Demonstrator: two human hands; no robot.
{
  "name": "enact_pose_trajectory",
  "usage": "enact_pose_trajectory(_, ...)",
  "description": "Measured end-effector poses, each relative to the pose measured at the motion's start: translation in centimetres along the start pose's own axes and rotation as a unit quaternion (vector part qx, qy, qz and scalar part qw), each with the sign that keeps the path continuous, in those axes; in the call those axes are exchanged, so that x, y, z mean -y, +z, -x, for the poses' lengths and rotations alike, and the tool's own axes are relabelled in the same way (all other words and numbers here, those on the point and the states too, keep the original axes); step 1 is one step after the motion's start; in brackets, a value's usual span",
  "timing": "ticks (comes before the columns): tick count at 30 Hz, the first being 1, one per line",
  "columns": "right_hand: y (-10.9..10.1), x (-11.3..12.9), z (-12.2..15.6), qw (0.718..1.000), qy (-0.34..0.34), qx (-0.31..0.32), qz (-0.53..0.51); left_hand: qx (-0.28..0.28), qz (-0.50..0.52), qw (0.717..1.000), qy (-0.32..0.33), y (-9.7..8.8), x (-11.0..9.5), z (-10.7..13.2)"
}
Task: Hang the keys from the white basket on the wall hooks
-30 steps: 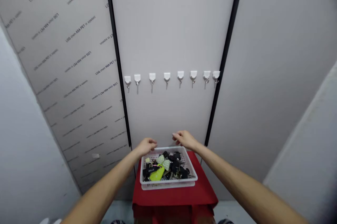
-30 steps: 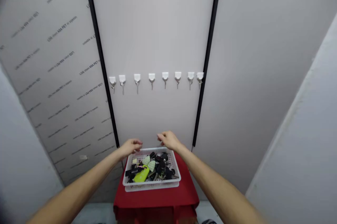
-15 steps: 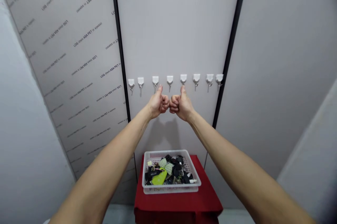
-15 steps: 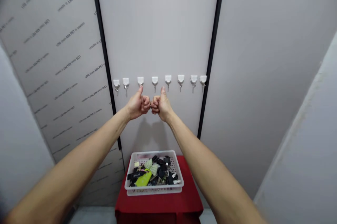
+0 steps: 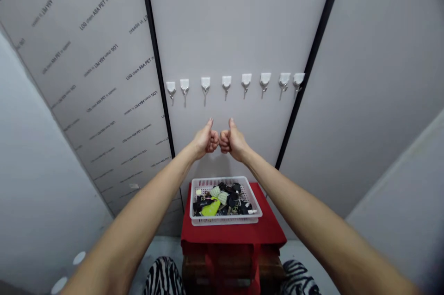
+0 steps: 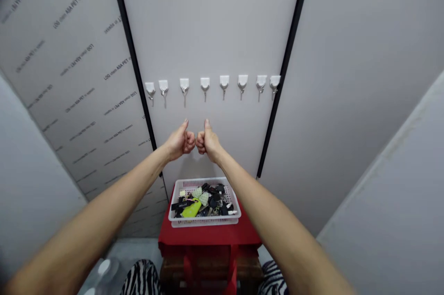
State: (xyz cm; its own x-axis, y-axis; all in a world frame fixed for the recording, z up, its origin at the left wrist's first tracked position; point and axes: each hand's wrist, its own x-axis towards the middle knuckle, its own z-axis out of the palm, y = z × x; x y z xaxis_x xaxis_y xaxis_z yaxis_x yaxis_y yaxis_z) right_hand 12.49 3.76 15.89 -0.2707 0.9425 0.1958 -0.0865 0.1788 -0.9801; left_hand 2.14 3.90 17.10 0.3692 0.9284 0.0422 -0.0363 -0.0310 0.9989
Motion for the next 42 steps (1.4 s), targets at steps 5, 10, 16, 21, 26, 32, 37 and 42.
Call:
enact_pose_trajectory(5,-0.6,-9.2,3.3,0.939,0.0,-0.032,0.342,-0.076,-0.253,0.963,-0.054,-0.7,9.5,1.2)
enact_pose_trajectory(10,-1.3,-14.9,6.4,0.84,-0.021,0.027,0.542,-0.038,-0.471,0.881,-0.029,-1.1,15.7,4.5)
enact_pose_trajectory(16,-1.9,-15.4,6.8,0.87,-0.024,0.015,0.492,-0.046,-0.514,0.856,-0.012,-2.6,15.2,7.2)
enact_pose_trajectory(21,-1.7,-14.6,5.8,0.945,-0.02,-0.035,0.325,-0.011,-0.407,0.913,-0.032,-3.7,14.2,7.3)
enact_pose_trajectory(26,-1.4,-10.6,4.0,0.979,-0.017,-0.06,0.196,-0.04,-0.229,0.973,-0.014,-3.8,11.4,5.9)
enact_pose_trajectory(32,-1.2,-6.9,2.6,0.985,-0.081,-0.033,0.152,-0.053,-0.077,0.989,-0.115,-2.6,10.0,3.4)
enact_pose_trajectory(37,-1.0,-5.3,1.8,0.985,-0.108,-0.045,0.124,0.061,0.07,0.986,-0.14,-0.5,11.3,2.5)
enact_pose_trajectory(42,-2.9,-3.4,0.8,0.982,-0.096,-0.162,0.028,0.071,0.084,0.988,-0.109,-0.6,12.1,2.7)
